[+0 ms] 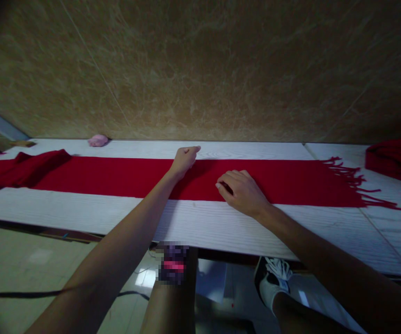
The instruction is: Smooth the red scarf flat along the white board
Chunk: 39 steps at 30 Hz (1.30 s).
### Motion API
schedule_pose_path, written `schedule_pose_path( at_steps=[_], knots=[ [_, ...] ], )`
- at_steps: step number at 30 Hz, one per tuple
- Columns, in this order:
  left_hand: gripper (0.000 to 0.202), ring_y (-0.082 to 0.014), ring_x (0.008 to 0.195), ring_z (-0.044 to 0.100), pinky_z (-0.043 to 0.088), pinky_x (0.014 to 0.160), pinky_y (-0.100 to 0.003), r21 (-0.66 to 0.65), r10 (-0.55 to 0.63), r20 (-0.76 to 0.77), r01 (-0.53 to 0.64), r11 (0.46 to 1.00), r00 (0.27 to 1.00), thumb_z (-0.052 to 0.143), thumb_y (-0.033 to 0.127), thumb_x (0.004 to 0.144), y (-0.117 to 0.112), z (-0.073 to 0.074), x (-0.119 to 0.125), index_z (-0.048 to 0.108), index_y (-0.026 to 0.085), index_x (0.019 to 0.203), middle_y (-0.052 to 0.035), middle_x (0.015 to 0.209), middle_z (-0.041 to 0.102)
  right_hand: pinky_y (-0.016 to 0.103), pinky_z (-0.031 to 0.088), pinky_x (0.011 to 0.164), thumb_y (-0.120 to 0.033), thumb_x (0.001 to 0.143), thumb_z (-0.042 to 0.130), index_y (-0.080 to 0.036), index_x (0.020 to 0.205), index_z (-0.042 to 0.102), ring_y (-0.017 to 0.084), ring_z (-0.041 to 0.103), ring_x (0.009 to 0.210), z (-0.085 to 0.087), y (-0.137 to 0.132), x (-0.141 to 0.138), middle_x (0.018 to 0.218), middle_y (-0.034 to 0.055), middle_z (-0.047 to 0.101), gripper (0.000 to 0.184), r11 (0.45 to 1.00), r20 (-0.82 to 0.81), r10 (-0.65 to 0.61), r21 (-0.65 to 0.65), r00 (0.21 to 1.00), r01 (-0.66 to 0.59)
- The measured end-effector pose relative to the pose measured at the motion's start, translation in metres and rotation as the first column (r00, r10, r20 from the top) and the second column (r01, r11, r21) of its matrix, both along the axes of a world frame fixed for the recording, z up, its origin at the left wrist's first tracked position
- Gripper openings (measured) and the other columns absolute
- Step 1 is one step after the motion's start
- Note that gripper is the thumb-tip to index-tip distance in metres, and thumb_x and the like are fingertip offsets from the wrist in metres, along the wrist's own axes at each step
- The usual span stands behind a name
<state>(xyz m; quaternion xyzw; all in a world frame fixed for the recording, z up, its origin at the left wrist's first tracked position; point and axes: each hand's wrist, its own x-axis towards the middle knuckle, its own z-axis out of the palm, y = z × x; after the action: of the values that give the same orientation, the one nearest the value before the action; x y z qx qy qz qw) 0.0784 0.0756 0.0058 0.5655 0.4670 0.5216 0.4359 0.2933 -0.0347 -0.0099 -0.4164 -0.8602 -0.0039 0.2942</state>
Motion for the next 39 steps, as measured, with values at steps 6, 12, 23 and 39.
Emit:
schedule_pose_path(
  at_steps=[6, 12, 23, 39],
  knots=[
    [0.06, -0.0088, 0.051, 0.023, 0.016, 0.052, -0.029, -0.002, -0.002, -0.007, 0.002, 1.0, 1.0, 0.065, 0.019, 0.103, -0.0003, 0.0011, 0.0002, 0.035, 0.023, 0.051, 0.0078, 0.051, 0.025, 0.042, 0.044, 0.082, -0.029, 0.107, 0.054, -0.022, 0.098, 0.071, 0.026, 0.067, 0.086, 0.0005, -0.0001, -0.0006, 0.093, 0.0088, 0.077, 0.021, 1.0, 0.003, -0.008, -0.006, 1.0, 0.008],
    [0.059, -0.0086, 0.052, 0.023, 0.016, 0.052, -0.028, -0.036, 0.008, 0.037, -0.006, 0.999, 0.999, 0.069, 0.02, 0.101, -0.001, 0.002, 0.0009, 0.037, 0.023, 0.052, 0.0079, 0.053, 0.027, 0.041, 0.044, 0.081, -0.028, 0.107, 0.055, -0.022, 0.097, 0.07, 0.025, 0.067, 0.086, 0.0003, 0.0004, -0.0008, 0.093, 0.0086, 0.077, 0.019, 1.0, -0.006, 0.003, 0.004, 1.0, -0.003],
    [0.06, -0.0085, 0.051, 0.023, 0.017, 0.051, -0.028, 0.002, 0.0, -0.007, 0.0, 1.0, 1.0, 0.067, 0.02, 0.102, 0.0001, 0.0013, -0.0001, 0.035, 0.023, 0.051, 0.0079, 0.05, 0.027, 0.04, 0.044, 0.079, -0.027, 0.107, 0.055, -0.022, 0.097, 0.071, 0.025, 0.067, 0.084, 0.001, -0.0001, -0.0009, 0.093, 0.0084, 0.078, 0.019, 1.0, -0.024, 0.003, 0.006, 1.0, -0.003],
    [0.06, -0.0087, 0.05, 0.023, 0.017, 0.051, -0.029, -0.012, -0.003, 0.016, 0.003, 1.0, 1.0, 0.068, 0.022, 0.101, -0.0006, 0.0016, 0.0003, 0.035, 0.023, 0.052, 0.0079, 0.052, 0.027, 0.042, 0.044, 0.082, -0.029, 0.107, 0.055, -0.023, 0.095, 0.07, 0.026, 0.064, 0.09, 0.0023, -0.0017, -0.0018, 0.097, 0.0097, 0.076, 0.02, 0.999, -0.023, -0.034, 0.038, 0.999, 0.034]
  ],
)
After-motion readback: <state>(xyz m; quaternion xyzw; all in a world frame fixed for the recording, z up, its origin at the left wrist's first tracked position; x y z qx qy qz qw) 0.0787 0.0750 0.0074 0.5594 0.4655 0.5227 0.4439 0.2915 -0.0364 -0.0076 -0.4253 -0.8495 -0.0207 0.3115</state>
